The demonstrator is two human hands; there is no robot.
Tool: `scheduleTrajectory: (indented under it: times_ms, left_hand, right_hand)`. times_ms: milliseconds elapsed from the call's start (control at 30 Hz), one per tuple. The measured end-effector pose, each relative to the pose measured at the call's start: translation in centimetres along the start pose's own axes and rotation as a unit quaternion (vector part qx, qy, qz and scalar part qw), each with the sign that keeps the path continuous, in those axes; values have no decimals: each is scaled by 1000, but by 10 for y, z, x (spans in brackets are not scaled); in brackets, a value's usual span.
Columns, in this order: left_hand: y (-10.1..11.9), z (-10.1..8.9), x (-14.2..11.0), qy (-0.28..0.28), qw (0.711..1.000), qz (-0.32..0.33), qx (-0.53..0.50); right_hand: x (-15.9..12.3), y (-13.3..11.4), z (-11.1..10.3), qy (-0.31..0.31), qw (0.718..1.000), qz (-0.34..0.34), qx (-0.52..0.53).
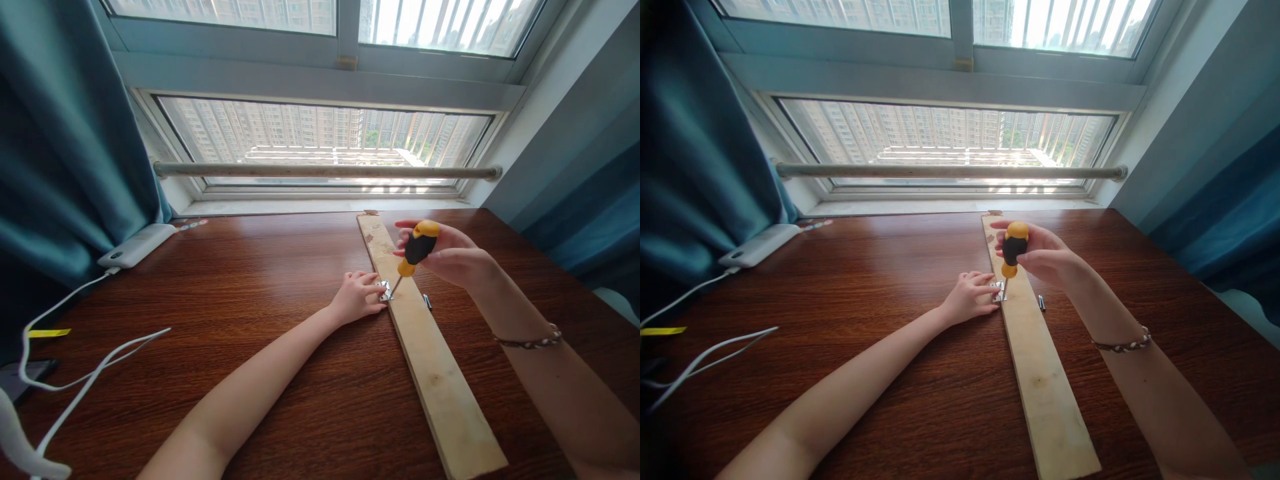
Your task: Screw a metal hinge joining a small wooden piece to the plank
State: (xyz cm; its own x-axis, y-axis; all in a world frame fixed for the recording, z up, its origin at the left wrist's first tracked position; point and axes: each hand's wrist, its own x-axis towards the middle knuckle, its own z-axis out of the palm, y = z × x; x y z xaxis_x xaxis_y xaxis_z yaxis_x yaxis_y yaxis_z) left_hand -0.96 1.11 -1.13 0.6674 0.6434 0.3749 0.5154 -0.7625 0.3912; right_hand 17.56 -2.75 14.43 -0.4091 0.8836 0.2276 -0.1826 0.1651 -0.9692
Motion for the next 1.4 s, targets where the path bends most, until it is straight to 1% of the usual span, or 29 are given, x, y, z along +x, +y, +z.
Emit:
scheduleTrajectory:
  times_ms: [67, 133, 167, 233, 300, 333, 367, 400, 533, 600, 700, 833, 867, 933, 1133, 1400]
  left_hand:
    - [0, 0, 0, 1, 1000, 1, 0]
    - [-1, 0, 0, 3, 1000, 1, 0]
    - [-1, 0, 0, 3, 1000, 2, 0]
    - [-1, 0, 0, 1, 1000, 3, -1]
    - [-1, 1, 0, 2, 1000, 4, 0]
    - [-1, 1, 0, 4, 1000, 4, 0]
    - [-1, 1, 0, 5, 1000, 4, 1]
    - [-1, 1, 0, 6, 1000, 3, 1]
    - [0, 1, 0, 3, 1000, 1, 3]
    - [0, 1, 0, 2, 1000, 1, 4]
    - [-1, 0, 0, 4, 1000, 2, 4]
    - [0, 0, 0, 10, 1000, 8, 13]
    - [0, 0, 0, 11, 1000, 11, 19]
    - [1, 0, 0, 16, 999, 17, 31]
    - [2, 2, 0, 32, 998, 36, 44]
    - [0, 4, -1, 33, 997, 45, 52]
  right_hand:
    - [0, 0, -1, -2, 999, 6, -36]
    - [2, 2, 0, 17, 997, -4, -76]
    - [4, 4, 1, 41, 994, -19, -97]
    - [9, 10, 3, 121, 978, -69, -156]
    - [13, 17, 6, 214, 942, -121, -227]
    - [14, 21, 8, 247, 925, -137, -255]
    - [15, 24, 9, 266, 914, -143, -272]
    - [16, 26, 11, 274, 910, -142, -276]
    - [17, 28, 17, 282, 927, -115, -218]
    - [16, 26, 19, 273, 939, -88, -191]
    - [13, 19, 22, 229, 960, -53, -154]
    - [6, 11, 25, 161, 979, -36, -117]
    - [4, 10, 26, 151, 981, -31, -118]
    - [3, 11, 25, 149, 981, -28, -122]
    - [8, 16, 21, 188, 975, -54, -108]
    - [10, 20, 21, 201, 973, -66, -96]
